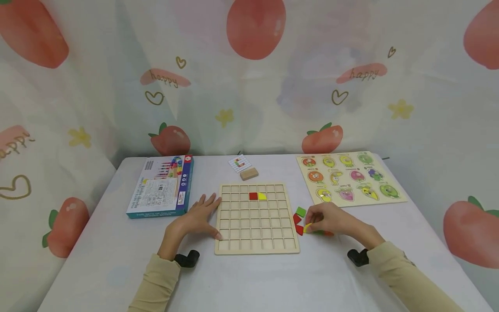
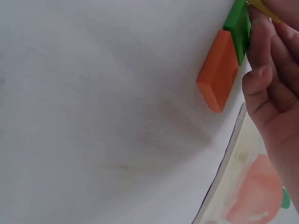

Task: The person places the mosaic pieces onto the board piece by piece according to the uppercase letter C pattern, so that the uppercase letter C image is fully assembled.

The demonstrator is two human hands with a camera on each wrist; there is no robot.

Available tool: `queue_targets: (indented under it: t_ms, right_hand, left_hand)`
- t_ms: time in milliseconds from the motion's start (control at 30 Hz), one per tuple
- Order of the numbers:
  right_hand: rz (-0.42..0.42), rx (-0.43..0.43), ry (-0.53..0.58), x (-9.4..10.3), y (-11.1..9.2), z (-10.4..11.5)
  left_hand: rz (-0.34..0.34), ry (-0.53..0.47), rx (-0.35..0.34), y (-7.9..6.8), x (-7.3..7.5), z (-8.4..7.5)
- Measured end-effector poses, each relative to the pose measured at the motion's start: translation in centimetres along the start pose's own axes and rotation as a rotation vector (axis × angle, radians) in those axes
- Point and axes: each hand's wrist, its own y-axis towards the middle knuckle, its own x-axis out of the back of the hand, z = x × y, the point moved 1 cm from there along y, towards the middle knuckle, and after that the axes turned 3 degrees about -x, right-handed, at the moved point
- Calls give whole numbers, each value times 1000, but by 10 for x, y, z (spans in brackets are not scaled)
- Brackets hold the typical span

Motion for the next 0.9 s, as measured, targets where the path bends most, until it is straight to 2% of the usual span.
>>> queue_targets:
  t_ms: [333, 733, 900]
  right_hand:
    - [-43, -9, 53, 8, 18, 5]
    - [-46, 26, 106, 3, 56, 25]
    - [-40, 40, 91, 2, 71, 35]
  left_hand:
    - [3, 16, -14, 0, 0, 0]
    - [-5, 14, -10, 0, 1, 0]
    - [-11, 15, -11, 1, 1, 0]
